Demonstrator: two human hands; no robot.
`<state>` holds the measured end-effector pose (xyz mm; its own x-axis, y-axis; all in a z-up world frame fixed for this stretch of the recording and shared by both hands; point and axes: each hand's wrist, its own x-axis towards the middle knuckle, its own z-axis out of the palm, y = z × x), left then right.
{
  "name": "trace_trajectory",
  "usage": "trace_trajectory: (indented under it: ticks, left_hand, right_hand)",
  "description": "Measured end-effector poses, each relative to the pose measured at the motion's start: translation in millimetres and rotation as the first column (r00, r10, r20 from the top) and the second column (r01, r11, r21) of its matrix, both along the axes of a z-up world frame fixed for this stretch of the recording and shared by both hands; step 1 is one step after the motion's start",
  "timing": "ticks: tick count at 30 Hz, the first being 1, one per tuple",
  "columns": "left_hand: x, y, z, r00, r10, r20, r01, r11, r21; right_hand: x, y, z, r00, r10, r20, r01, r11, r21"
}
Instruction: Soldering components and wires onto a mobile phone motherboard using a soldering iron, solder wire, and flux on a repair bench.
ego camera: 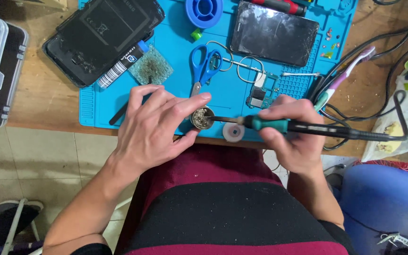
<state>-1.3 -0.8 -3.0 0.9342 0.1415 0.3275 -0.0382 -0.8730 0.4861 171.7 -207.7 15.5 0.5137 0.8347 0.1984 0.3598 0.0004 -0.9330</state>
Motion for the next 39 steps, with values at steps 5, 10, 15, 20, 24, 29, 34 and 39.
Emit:
trace_trajectory:
  ticks: [5, 10, 15, 20, 24, 29, 34, 39]
  left_hand:
    - [-2.6, 1.1, 0.4, 0.995, 0.049, 0.083, -0.040, 0.994, -0.102]
    - [-10.1, 6.9, 4.2, 0.994, 0.080, 0.069, -0.077, 0.996, -0.039]
    - [-18.2, 17.0, 7.7, 0.984, 0.170, 0.052, -0.178, 0.957, 0.231]
    - [-18.6, 23.7, 6.4, 0.981, 0.186, 0.060, -0.195, 0.957, 0.216]
    - [-11.2, 46.0, 26.5, 0.986, 0.161, 0.042, -0.164, 0.901, 0.401]
    - [13.4, 60.9, 48.4, 0.985, 0.148, -0.084, -0.049, 0.717, 0.695]
    - [29.4, 62.6, 54.8, 0.971, 0.069, -0.231, 0.111, 0.722, 0.683]
    - [37.7, 67.0, 54.8, 0.953, 0.056, -0.297, 0.183, 0.677, 0.713]
  right_hand:
    - [-0.7, -4.6, 1.4, 0.989, -0.092, -0.113, 0.113, 0.973, 0.200]
    - [-0.6, -2.6, 9.9, 0.962, -0.054, -0.266, 0.140, 0.937, 0.319]
    - [-2.2, -1.7, 8.1, 0.946, -0.007, -0.325, 0.129, 0.926, 0.356]
    - [-4.2, 3.6, 5.2, 0.977, -0.038, -0.211, 0.120, 0.912, 0.392]
    - [0.4, 6.0, -1.7, 0.997, 0.022, -0.079, 0.017, 0.891, 0.453]
    - [0.3, -0.7, 1.2, 0.998, 0.034, -0.051, -0.011, 0.917, 0.398]
    - [-1.0, -4.2, -2.5, 0.996, 0.039, -0.080, -0.004, 0.920, 0.392]
    - [-3.5, -7.4, -6.0, 0.991, 0.014, -0.133, 0.037, 0.929, 0.368]
